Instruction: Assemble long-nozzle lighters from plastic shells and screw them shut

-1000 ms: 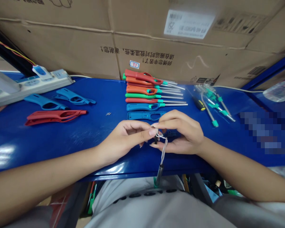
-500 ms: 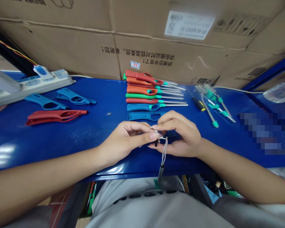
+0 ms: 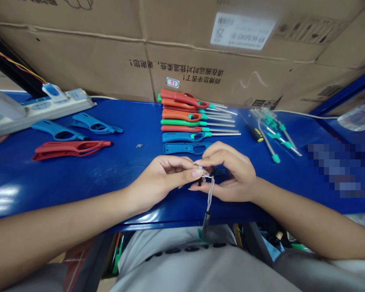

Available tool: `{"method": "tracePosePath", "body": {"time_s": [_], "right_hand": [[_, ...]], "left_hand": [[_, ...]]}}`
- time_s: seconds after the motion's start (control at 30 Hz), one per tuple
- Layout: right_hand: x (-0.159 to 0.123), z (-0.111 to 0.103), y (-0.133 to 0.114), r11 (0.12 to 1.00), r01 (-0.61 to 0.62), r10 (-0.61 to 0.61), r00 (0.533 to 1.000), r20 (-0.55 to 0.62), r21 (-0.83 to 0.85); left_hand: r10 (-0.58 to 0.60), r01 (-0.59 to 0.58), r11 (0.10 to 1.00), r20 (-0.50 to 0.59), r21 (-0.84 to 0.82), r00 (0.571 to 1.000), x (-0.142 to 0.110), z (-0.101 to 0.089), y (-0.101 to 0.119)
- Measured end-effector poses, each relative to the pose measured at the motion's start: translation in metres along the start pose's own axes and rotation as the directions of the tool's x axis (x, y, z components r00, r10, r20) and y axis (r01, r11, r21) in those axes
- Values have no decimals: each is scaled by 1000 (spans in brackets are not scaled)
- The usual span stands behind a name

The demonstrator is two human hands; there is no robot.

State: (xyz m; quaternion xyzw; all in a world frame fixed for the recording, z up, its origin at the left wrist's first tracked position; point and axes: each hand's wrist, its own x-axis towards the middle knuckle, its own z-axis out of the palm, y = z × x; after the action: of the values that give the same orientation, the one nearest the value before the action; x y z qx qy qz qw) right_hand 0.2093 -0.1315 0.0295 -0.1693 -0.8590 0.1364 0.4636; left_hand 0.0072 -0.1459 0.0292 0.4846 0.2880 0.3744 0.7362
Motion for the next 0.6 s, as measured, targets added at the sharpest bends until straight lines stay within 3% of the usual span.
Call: {"method": "tracePosePath", "body": {"time_s": [0.27,0.43,0.53,0.6], "right_hand": [[-1,0,-2,998,-48,48,999,4,29],[2,-7,1,1000,-32,32,995,94,-3],[4,-9,3,957,-266,249,957,148,115],[6,-10,4,812,-503,444,862,244,298]], "left_hand": [[15,-15,1000,11,-16,1000,0,1,-1],[37,-37,999,-27,15,999,3,-3,2],[99,-96,995,-91,42,991,5,-5,7],[137,-133,990,-130,41,982,5,-7,10]]}}
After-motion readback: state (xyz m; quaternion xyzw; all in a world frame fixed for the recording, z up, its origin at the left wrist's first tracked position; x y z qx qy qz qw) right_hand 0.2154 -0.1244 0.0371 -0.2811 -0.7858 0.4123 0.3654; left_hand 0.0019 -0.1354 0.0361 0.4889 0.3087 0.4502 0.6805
